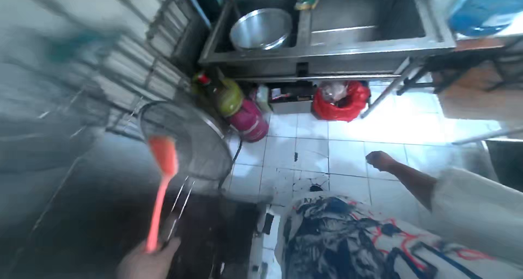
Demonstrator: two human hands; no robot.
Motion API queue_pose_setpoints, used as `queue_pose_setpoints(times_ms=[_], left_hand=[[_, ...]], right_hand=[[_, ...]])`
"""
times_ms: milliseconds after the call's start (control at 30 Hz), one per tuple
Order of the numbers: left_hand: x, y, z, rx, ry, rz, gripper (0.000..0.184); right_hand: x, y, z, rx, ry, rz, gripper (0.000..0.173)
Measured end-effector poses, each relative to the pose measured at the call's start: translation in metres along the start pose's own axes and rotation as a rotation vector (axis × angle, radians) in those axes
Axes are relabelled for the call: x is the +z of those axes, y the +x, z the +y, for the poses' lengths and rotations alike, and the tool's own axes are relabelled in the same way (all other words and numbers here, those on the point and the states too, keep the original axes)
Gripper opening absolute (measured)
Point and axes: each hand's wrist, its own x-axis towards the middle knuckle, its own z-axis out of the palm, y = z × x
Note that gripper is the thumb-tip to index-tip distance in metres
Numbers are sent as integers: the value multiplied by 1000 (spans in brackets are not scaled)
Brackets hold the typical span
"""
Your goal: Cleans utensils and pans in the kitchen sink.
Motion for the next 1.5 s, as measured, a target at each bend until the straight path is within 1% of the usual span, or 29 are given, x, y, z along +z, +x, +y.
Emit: queue_pose_setpoints(times_ms=[67,167,267,333,433,500,600,667,733,833,900,967,1033,1133,1200,1267,1300,1400,1500], left_hand=[[6,29,90,142,-29,19,33],[10,67,217,252,3,-53,31],[21,109,327,407,30,-130,31],[31,136,400,492,87,-168,33],[48,176,508,604,163,-219,36],[63,204,576,681,161,-261,33],[85,238,672,753,235,-344,32],[101,257,727,793,316,-381,33],[121,271,772,837,385,-405,35],[155,285,821,895,468,-426,34],[173,287,850,916,533,-432,34],[189,281,873,917,611,-453,34],[205,271,888,918,650,-472,31],[228,258,914,929,740,-495,29],[250,256,926,931,815,-501,27],[273,257,934,936,884,-514,25],[283,259,937,938,918,-524,26],[303,261,945,940,1029,-546,25],[314,260,945,958,1106,-557,24]], right_hand=[[-18,5,6,18,49,41,33],[-41,11,12,47,133,93,32],[-67,17,25,113,184,127,34],[-85,20,43,183,248,178,34],[-96,24,87,341,403,269,35],[-95,8,102,505,554,320,38],[-86,-27,101,758,789,423,42],[-80,-43,96,835,863,456,43],[-74,-51,88,900,907,491,42],[-64,-49,72,986,979,475,40],[-61,-36,70,1020,972,435,41],[-67,-24,63,998,926,384,43],[-76,-5,78,964,892,367,43],[-124,40,96,968,968,340,42],[-171,62,93,918,989,369,39],[-221,75,82,870,988,393,39],[-239,80,79,845,982,405,39],[-268,87,85,794,970,433,37],[-277,88,89,802,976,444,36]])
